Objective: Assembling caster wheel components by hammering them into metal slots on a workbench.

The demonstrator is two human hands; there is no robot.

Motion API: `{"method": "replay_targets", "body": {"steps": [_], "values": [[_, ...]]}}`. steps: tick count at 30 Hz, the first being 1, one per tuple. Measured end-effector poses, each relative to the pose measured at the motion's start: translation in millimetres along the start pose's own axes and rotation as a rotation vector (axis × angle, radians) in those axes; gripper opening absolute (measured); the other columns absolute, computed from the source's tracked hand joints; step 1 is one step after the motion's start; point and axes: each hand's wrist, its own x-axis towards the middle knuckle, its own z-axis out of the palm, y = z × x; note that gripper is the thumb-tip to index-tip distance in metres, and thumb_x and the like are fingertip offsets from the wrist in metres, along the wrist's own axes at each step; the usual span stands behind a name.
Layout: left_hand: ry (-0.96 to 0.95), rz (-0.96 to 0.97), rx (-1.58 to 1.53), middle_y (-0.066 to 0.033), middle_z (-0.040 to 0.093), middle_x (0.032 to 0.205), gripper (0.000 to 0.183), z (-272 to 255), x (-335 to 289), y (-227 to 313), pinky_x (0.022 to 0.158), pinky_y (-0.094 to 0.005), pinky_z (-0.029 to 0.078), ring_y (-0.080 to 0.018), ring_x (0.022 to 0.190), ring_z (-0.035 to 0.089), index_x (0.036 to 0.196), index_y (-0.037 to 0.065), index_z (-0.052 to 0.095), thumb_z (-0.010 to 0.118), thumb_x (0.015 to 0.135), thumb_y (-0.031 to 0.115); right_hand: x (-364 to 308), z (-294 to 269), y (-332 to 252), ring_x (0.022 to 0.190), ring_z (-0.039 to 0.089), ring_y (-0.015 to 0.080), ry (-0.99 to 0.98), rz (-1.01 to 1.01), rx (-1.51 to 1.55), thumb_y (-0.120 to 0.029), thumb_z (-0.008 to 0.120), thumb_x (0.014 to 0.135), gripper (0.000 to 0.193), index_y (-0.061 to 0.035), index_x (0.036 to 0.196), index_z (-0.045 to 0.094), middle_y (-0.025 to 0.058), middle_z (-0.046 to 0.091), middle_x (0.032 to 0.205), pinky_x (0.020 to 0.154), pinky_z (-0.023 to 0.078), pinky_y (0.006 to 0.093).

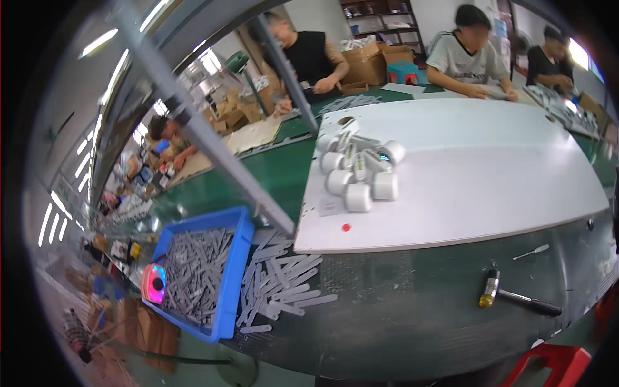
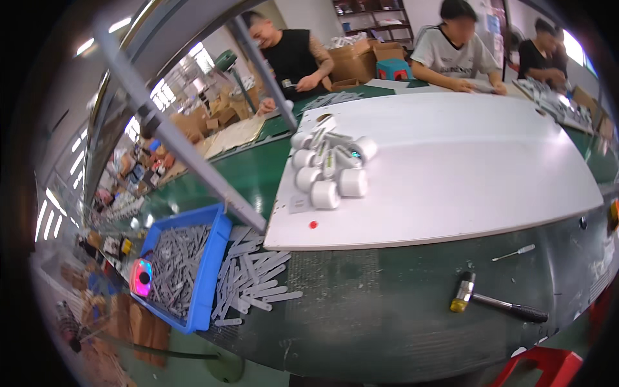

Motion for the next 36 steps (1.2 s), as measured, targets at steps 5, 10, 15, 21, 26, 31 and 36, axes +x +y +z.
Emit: {"method": "replay_targets", "body": {"steps": [5, 10, 15, 21, 26, 31, 36], "values": [[-0.022, -0.064, 0.154, -0.0218, 0.078, 0.111, 0.041, -56.1, 25.0, 34.7, 0.088, -0.0560, 0.057, -0.0455, 0.099, 0.073, 0.127, 0.007, 0.076, 0.063, 0.107, 0.041, 36.9, -30.0, 47.2, 0.069, 0.061, 0.0302, -0.061, -0.093, 0.085, -0.047, 0.072, 0.096, 0.039, -0.0084, 0.089, 0.068, 0.0108, 0.060, 0.072, 0.064, 0.049, 0.0432], [-0.087, -0.124, 0.261, -0.0218, 0.078, 0.110, 0.041, -108.4, 26.4, 74.4, 0.087, -0.0561, 0.057, -0.0453, 0.099, 0.073, 0.126, 0.007, 0.076, 0.063, 0.107, 0.041, 51.9, -57.4, 67.4, 0.068, 0.062, 0.0299, -0.126, -0.138, 0.140, -0.047, 0.072, 0.096, 0.039, -0.0086, 0.089, 0.068, 0.0105, 0.060, 0.072, 0.064, 0.050, 0.0432], [-0.111, -0.124, 0.242, -0.0218, 0.078, 0.109, 0.041, -114.5, 48.1, 122.0, 0.087, -0.0561, 0.057, -0.0451, 0.098, 0.073, 0.125, 0.007, 0.076, 0.063, 0.107, 0.042, 62.1, -121.1, 49.9, 0.068, 0.062, 0.0297, -0.194, -0.173, 0.050, -0.047, 0.072, 0.096, 0.039, -0.0088, 0.089, 0.069, 0.0102, 0.060, 0.072, 0.064, 0.050, 0.0432], [-0.043, -0.157, 0.163, -0.0218, 0.078, 0.108, 0.041, -82.1, 32.0, 120.7, 0.087, -0.0562, 0.057, -0.0449, 0.098, 0.073, 0.123, 0.007, 0.077, 0.063, 0.107, 0.042, 90.6, -139.7, 14.0, 0.068, 0.062, 0.0294, -0.330, -0.291, -0.126, -0.048, 0.071, 0.097, 0.040, -0.0090, 0.089, 0.069, 0.0099, 0.060, 0.071, 0.063, 0.050, 0.0432], [0.041, -0.198, 0.065, -0.0218, 0.078, 0.107, 0.041, -58.6, 3.7, 92.5, 0.086, -0.0563, 0.057, -0.0447, 0.098, 0.073, 0.122, 0.007, 0.077, 0.062, 0.107, 0.043, 127.0, -126.0, -53.3, 0.068, 0.062, 0.0292, -0.471, -0.404, -0.305, -0.048, 0.071, 0.097, 0.040, -0.0092, 0.089, 0.070, 0.0096, 0.061, 0.071, 0.063, 0.051, 0.0431], [0.066, -0.306, -0.072, -0.0218, 0.078, 0.106, 0.041, -16.8, -72.3, 50.8, 0.086, -0.0563, 0.057, -0.0445, 0.097, 0.073, 0.121, 0.007, 0.077, 0.062, 0.108, 0.043, 167.7, -61.7, -124.1, 0.067, 0.062, 0.0289, -0.697, -0.474, -0.450, -0.048, 0.071, 0.097, 0.040, -0.0094, 0.089, 0.070, 0.0093, 0.061, 0.071, 0.063, 0.051, 0.0431], [-0.022, -0.450, -0.273, -0.0218, 0.078, 0.106, 0.042, 71.6, -183.9, 74.2, 0.086, -0.0564, 0.057, -0.0443, 0.097, 0.073, 0.120, 0.007, 0.077, 0.062, 0.108, 0.043, 177.5, -5.0, -160.8, 0.067, 0.063, 0.0287, -1.012, -0.442, -0.552, -0.049, 0.071, 0.098, 0.040, -0.0096, 0.089, 0.070, 0.0090, 0.061, 0.070, 0.063, 0.051, 0.0431]]}}
